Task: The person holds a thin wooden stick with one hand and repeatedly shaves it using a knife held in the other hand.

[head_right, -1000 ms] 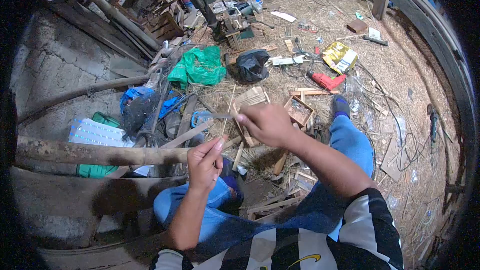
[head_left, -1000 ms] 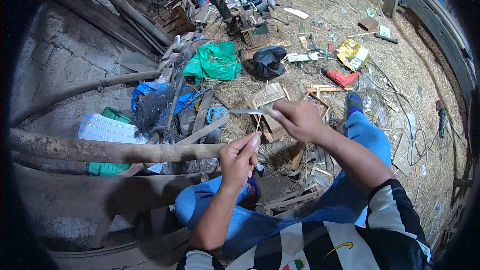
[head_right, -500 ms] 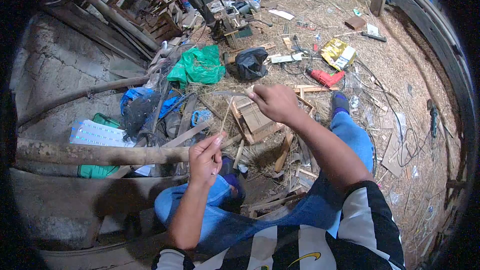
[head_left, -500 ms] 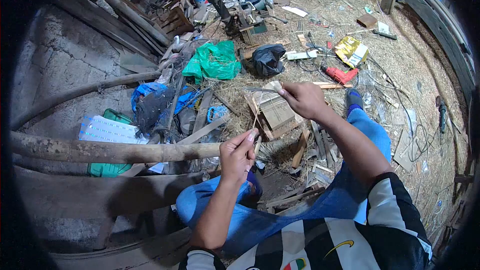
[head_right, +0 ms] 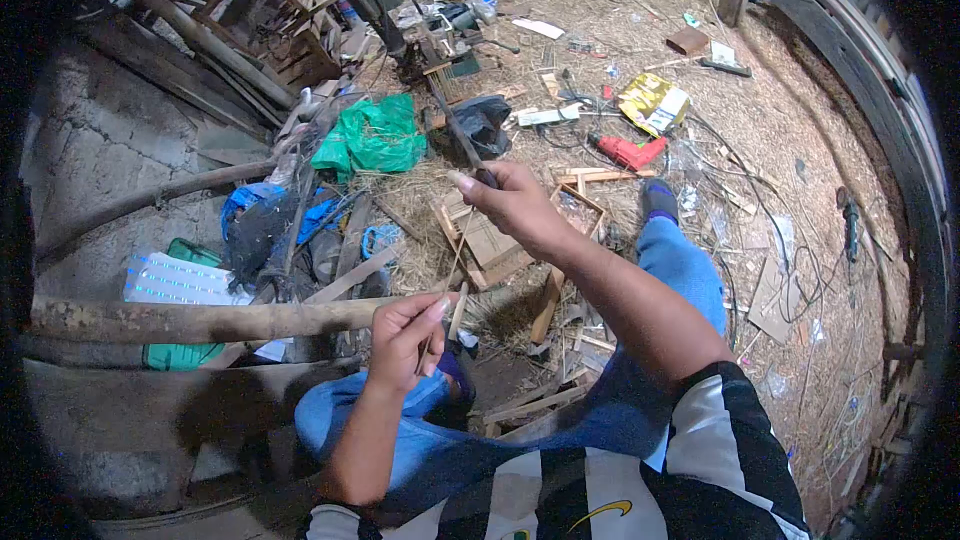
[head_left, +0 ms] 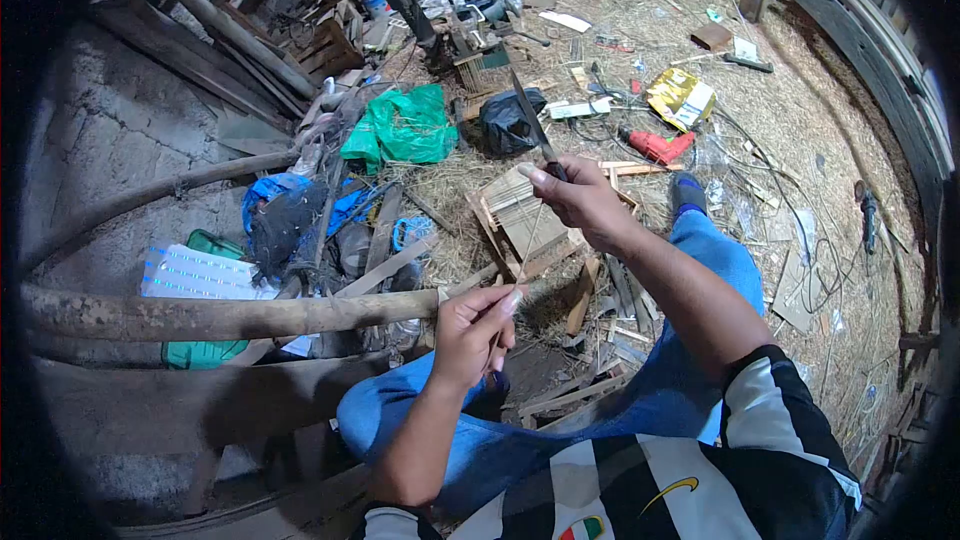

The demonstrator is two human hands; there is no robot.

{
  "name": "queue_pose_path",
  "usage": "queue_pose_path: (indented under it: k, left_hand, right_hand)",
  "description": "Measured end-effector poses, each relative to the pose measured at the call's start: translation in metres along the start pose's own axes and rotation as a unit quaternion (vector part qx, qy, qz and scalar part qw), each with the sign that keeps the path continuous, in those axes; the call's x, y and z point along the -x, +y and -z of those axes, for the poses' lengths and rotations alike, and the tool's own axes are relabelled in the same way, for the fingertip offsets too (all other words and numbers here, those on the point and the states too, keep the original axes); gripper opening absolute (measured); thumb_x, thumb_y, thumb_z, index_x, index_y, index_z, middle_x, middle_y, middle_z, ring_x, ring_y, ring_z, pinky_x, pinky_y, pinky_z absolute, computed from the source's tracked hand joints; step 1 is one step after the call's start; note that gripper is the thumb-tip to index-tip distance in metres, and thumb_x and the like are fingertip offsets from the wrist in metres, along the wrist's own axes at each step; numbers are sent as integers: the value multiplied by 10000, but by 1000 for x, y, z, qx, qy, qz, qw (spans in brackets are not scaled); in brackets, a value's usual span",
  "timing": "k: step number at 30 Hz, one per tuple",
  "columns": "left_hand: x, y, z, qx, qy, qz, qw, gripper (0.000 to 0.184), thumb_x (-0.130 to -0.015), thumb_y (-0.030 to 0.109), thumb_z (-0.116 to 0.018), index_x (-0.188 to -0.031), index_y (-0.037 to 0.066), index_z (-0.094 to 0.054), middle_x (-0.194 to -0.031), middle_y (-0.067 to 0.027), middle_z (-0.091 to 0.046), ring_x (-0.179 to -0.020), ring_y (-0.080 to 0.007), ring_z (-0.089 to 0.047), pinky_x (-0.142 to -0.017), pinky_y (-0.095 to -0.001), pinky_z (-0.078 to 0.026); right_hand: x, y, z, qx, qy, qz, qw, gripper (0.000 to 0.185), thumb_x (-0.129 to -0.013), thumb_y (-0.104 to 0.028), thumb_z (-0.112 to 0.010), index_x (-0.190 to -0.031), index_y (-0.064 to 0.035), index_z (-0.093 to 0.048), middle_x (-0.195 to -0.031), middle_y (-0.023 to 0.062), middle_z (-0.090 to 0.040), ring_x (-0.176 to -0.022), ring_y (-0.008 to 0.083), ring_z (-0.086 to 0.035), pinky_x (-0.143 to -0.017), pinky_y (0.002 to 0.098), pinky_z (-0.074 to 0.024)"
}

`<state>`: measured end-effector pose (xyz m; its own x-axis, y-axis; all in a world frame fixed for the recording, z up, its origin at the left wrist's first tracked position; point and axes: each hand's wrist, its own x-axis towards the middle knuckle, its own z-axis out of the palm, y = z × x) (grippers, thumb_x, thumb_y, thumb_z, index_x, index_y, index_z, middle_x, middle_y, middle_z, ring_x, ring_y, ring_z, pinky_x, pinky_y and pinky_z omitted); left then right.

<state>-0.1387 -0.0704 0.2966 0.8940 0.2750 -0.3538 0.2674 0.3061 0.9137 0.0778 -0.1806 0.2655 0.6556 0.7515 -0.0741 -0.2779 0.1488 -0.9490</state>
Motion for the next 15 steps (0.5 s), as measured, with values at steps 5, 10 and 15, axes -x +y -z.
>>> queue_pose_path:
  k: [5,10,15]
  left_hand:
    - [-11,-2,-9,-70,31,-46,996,256,-996,194,-603,-1095,-21,-700,-614,-24,-589,-414,-48,-460,-381,-193,-360]
    - [-14,-2,-14,-103,66,-60,991,286,-1003,219,-597,-1078,-36,-702,-592,-4,-558,-399,-46,-423,-365,-196,-329]
    - [-16,4,-9,-68,127,-120,982,268,-1011,214,-582,-1058,-23,-698,-546,26,-487,-394,-32,-365,-360,-199,-281]
  right_hand:
    - [12,-12,-9,92,-23,9,995,320,-984,-364,-630,-813,-98,-580,-624,-93,-407,-513,16,-326,-457,225,-228]
    - [16,-8,-18,148,17,108,983,356,-1010,-360,-578,-859,-38,-599,-671,-26,-514,-682,84,-495,-608,280,-387]
    - [39,-12,-18,435,-1,258,863,244,-999,-322,-545,-938,-95,-610,-647,56,-553,-566,275,-586,-540,395,-430]
